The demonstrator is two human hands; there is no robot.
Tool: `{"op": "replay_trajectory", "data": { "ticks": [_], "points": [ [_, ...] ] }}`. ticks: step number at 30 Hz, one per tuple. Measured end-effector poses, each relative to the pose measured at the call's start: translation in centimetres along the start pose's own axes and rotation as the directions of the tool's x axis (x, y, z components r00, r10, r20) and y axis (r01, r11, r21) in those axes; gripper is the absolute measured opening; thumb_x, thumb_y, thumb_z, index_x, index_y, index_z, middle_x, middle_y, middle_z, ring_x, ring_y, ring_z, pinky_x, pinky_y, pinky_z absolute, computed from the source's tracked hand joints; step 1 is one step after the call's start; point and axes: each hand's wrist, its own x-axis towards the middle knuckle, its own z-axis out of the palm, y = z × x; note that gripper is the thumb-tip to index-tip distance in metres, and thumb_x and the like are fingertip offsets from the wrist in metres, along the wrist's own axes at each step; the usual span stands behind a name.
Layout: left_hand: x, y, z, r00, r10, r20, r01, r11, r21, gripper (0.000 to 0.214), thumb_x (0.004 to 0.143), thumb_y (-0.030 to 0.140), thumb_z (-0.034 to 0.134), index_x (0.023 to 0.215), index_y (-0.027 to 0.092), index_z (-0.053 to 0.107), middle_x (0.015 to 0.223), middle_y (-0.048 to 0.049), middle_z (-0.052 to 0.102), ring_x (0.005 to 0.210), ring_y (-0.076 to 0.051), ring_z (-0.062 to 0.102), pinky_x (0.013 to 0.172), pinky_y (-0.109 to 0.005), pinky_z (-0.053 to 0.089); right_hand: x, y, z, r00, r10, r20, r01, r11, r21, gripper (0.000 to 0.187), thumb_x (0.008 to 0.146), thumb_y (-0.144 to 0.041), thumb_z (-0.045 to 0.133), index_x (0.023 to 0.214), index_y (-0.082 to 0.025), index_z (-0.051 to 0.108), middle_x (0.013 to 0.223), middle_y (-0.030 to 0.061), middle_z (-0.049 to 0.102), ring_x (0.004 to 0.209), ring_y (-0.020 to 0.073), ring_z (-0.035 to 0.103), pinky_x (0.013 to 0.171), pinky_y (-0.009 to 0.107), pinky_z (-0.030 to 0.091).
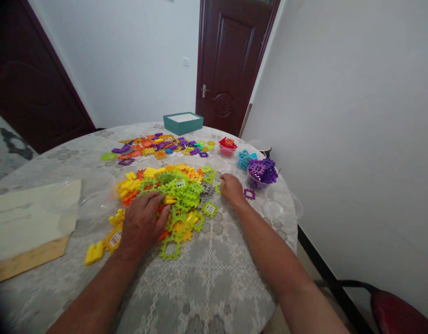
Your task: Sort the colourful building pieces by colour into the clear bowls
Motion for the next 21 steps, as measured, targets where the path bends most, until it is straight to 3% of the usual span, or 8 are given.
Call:
{"op": "replay_trajectory", "data": {
  "ticks": [4, 7, 10, 14, 21],
  "points": [
    [0.0, 0.2, -0.2, 1.000, -0.001, -0.003, 0.001, 1.000, -0.001, 0.030, 0.096, 0.033, 0.064, 0.123, 0.019, 0.066, 0.127, -0.0154, 0.068, 0.118, -0.033, 0.062, 0.105, -0.053, 0.049, 1.5, -0.7, 2.1, 0.991, -0.130, 0.013, 0.130, 0.991, 0.003, 0.050, 0.105, -0.034, 0.048, 0.150, -0.015, 0.058, 0.158, 0.0149, 0.055, 0.148, 0.0241, 0.048, 0.124, 0.037, 0.033],
    [0.1, 0.5, -0.6, 1.000, -0.007, 0.015, 0.007, 1.000, 0.001, 0.035, 0.096, 0.033, 0.063, 0.129, 0.021, 0.064, 0.128, -0.0150, 0.067, 0.121, -0.033, 0.061, 0.107, -0.054, 0.047, 2.6, -1.2, 3.8, 0.977, -0.208, 0.053, 0.209, 0.978, -0.025, 0.054, 0.108, -0.046, 0.045, 0.154, -0.018, 0.055, 0.165, 0.0159, 0.045, 0.154, 0.0277, 0.040, 0.126, 0.046, 0.030],
    [0.0, 0.9, -0.9, 0.998, -0.031, 0.059, 0.029, 0.999, 0.030, 0.045, 0.096, 0.037, 0.064, 0.138, 0.022, 0.061, 0.134, -0.0156, 0.064, 0.127, -0.035, 0.058, 0.111, -0.057, 0.043, 3.4, -1.5, 4.7, 0.958, -0.274, 0.080, 0.277, 0.961, -0.024, 0.054, 0.110, -0.052, 0.042, 0.152, -0.023, 0.058, 0.164, 0.0144, 0.048, 0.153, 0.0283, 0.041, 0.125, 0.049, 0.030],
    [-0.2, 1.2, -1.1, 0.990, -0.074, 0.123, 0.064, 0.995, 0.079, 0.055, 0.094, 0.045, 0.067, 0.144, 0.025, 0.059, 0.146, -0.0168, 0.057, 0.137, -0.039, 0.050, 0.115, -0.062, 0.038, 3.2, -2.2, 4.9, 0.927, -0.363, 0.089, 0.360, 0.932, 0.049, 0.047, 0.111, -0.046, 0.040, 0.138, -0.021, 0.069, 0.150, 0.0131, 0.061, 0.144, 0.0249, 0.050, 0.124, 0.044, 0.031],
    [-0.3, 1.0, -0.9, 0.994, -0.066, 0.087, 0.059, 0.995, 0.085, 0.053, 0.093, 0.049, 0.067, 0.140, 0.024, 0.062, 0.145, -0.0191, 0.058, 0.135, -0.040, 0.051, 0.114, -0.062, 0.037, 0.5, -4.8, 4.9, 0.940, -0.335, 0.066, 0.322, 0.933, 0.161, 0.040, 0.110, -0.035, 0.042, 0.132, -0.019, 0.071, 0.144, 0.0111, 0.066, 0.139, 0.0208, 0.053, 0.126, 0.039, 0.028]
  ]
}}
